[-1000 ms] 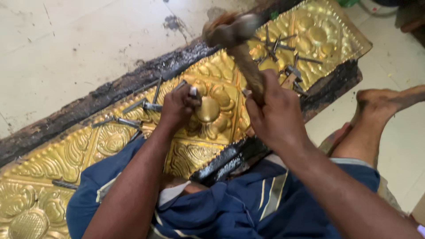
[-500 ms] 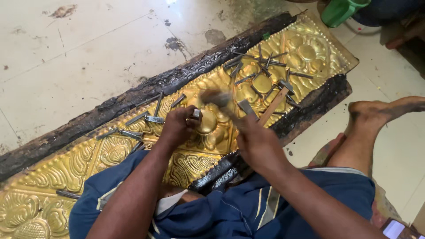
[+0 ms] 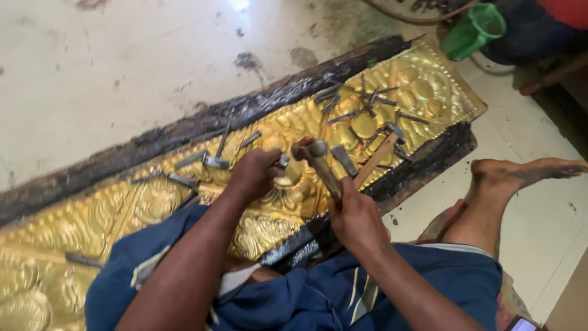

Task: The person sits on the floor and uses a hammer and chisel to emboss a decorative pattern onto a large gold-colored metal panel. They repeatedly strike the chisel to shape the metal surface.

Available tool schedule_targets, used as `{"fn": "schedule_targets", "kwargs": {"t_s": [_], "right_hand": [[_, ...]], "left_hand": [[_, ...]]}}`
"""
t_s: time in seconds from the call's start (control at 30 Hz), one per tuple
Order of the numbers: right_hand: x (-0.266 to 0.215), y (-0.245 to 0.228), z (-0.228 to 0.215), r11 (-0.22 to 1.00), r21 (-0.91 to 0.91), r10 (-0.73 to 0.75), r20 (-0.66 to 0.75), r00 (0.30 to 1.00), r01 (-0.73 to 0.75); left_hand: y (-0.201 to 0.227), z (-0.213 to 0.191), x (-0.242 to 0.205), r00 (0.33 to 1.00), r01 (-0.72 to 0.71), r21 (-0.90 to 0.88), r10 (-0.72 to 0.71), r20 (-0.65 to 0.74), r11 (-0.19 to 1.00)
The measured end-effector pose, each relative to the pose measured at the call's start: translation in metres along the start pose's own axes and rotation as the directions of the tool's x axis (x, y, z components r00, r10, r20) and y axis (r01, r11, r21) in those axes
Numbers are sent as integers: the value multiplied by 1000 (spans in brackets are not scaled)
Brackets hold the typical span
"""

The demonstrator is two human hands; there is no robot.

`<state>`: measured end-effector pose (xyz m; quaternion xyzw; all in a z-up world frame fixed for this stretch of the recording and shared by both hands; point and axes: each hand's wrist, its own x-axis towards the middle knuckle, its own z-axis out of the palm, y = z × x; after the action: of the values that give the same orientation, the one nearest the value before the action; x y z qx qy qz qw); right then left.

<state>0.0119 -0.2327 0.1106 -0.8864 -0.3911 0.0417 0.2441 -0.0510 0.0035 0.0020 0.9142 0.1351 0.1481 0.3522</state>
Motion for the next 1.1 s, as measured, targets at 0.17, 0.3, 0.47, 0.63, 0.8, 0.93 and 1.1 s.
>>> {"fn": "schedule_targets", "kwargs": {"t_s": [0.17,0.3,0.47,0.63,0.8,0.93,1.1], "right_hand": [[18,5,9,998,-23,52,55,997,-50],[28,14,17,556,641,407,345,846,-529],[42,29,32,-16,741,391,623,677,-672],[44,47,72,12,750,392,605,694,-661],[43,34,111,337,663,458,505,732,-669],[-2,-8,62,887,413,207,45,977,-207],[-80,-37,-79,845,532,147,-127,981,-58]], "left_hand": [[13,-7,11,996,71,99,-76,50,993],[3,-28,14,981,194,54,-195,4,979],[19,-42,21,889,353,98,-366,275,931],[6,-19,23,958,163,278,-219,184,947],[6,-22,28,914,277,342,-355,194,898],[12,-42,10,965,229,323,-257,46,918],[10,-58,-6,943,316,379,-331,-27,870]]}}
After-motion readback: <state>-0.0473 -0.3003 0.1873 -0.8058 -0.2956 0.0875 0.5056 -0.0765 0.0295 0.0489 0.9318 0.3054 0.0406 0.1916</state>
